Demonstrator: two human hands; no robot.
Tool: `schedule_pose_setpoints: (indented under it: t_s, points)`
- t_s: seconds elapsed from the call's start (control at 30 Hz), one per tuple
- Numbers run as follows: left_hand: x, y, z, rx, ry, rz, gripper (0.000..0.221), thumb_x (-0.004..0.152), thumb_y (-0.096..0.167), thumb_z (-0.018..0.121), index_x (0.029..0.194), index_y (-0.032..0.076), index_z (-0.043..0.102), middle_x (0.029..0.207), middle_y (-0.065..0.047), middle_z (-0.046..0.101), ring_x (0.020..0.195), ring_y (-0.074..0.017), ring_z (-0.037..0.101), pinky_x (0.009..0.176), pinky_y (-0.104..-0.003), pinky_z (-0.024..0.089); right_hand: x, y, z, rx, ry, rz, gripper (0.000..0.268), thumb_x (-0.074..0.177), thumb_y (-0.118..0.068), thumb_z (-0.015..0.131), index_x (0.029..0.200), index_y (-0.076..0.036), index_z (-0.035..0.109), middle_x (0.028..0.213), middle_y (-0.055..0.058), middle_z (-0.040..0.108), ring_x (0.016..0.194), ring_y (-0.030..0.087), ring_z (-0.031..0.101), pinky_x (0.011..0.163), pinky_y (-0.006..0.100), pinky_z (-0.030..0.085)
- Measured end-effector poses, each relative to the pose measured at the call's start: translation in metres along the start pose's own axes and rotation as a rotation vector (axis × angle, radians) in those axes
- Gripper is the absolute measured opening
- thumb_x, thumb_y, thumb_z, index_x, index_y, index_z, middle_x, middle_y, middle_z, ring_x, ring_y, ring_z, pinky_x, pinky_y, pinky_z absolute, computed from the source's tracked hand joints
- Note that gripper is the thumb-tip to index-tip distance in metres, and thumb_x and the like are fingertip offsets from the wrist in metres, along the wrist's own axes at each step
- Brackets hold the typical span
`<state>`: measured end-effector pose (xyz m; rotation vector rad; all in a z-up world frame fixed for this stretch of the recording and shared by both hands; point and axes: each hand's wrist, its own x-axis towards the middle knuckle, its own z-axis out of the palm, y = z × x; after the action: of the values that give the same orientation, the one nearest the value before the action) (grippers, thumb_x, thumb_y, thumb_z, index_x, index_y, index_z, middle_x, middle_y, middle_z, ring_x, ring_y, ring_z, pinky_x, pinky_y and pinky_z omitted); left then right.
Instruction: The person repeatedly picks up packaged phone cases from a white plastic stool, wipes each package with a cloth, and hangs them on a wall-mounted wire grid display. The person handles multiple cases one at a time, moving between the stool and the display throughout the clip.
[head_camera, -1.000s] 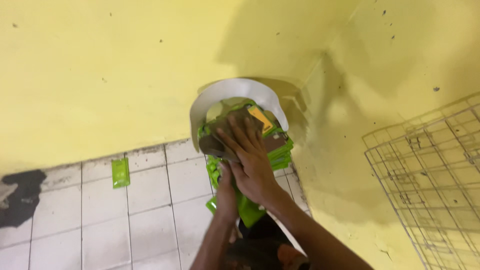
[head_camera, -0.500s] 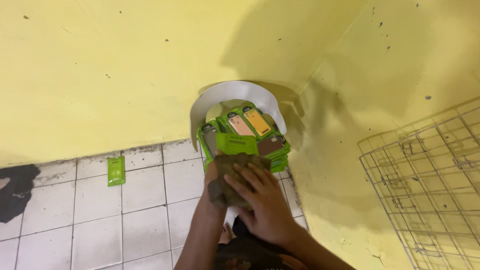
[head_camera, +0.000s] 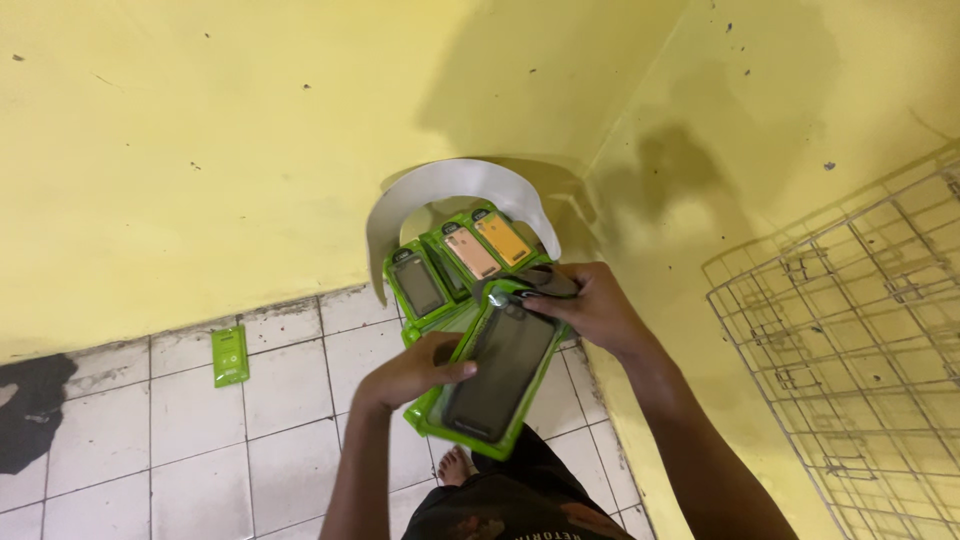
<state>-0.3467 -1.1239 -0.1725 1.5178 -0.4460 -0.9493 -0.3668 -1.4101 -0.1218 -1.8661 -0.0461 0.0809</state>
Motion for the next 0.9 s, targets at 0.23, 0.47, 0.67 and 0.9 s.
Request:
schedule_pose_setpoints:
  t_s: [0.23, 0.47, 0.67, 0.9]
  points:
    - [0.025, -0.030, 0.033, -0.682, 0.095, 0.139, 0.066, 0.093, 0.012, 0.064, 0.154, 0.003, 0.039, 0.138, -0.011, 0.061, 0.120, -0.0210, 0.064, 0.098, -0.035, 0.056, 0.029, 0.003, 0.017, -0.058, 0.231, -0.029, 0.033, 0.080, -0.011, 0.084, 0.111, -0.001, 0.075, 0.097, 0.006, 0.079, 0.084, 0.011, 0.072, 0.076, 0.027, 0.059]
    - [0.008, -0.028, 0.016, -1.043, 0.182, 0.156, 0.047, 0.100, 0.018, 0.054, 0.144, 0.006, 0.046, 0.129, -0.018, 0.064, 0.110, -0.0290, 0.070, 0.093, -0.046, 0.060, 0.017, -0.056, -0.028, 0.061, 0.529, -0.168, 0.028, 0.103, -0.015, 0.069, 0.127, 0.000, 0.068, 0.106, 0.006, 0.076, 0.092, 0.012, 0.069, 0.083, 0.028, 0.057]
    - [0.021, -0.005, 0.040, -1.188, 0.128, 0.294, 0.052, 0.110, 0.037, 0.043, 0.148, 0.001, 0.044, 0.134, -0.019, 0.061, 0.116, -0.0310, 0.067, 0.099, -0.047, 0.056, 0.022, -0.089, 0.078, -0.917, 0.269, -0.481, 0.068, 0.077, -0.011, 0.072, 0.143, -0.022, 0.058, 0.164, 0.020, 0.023, 0.149, 0.051, 0.014, 0.115, 0.068, 0.005]
    - [0.029, 0.006, 0.028, -1.250, 0.364, 0.412, 0.054, 0.109, 0.037, 0.034, 0.154, 0.008, 0.042, 0.149, -0.016, 0.054, 0.133, -0.0306, 0.056, 0.111, -0.045, 0.048, 0.010, -0.073, 0.131, -0.852, 0.101, -0.331, 0.070, 0.090, -0.014, 0.063, 0.156, -0.027, 0.043, 0.169, 0.010, 0.026, 0.154, 0.051, 0.016, 0.122, 0.066, 0.014]
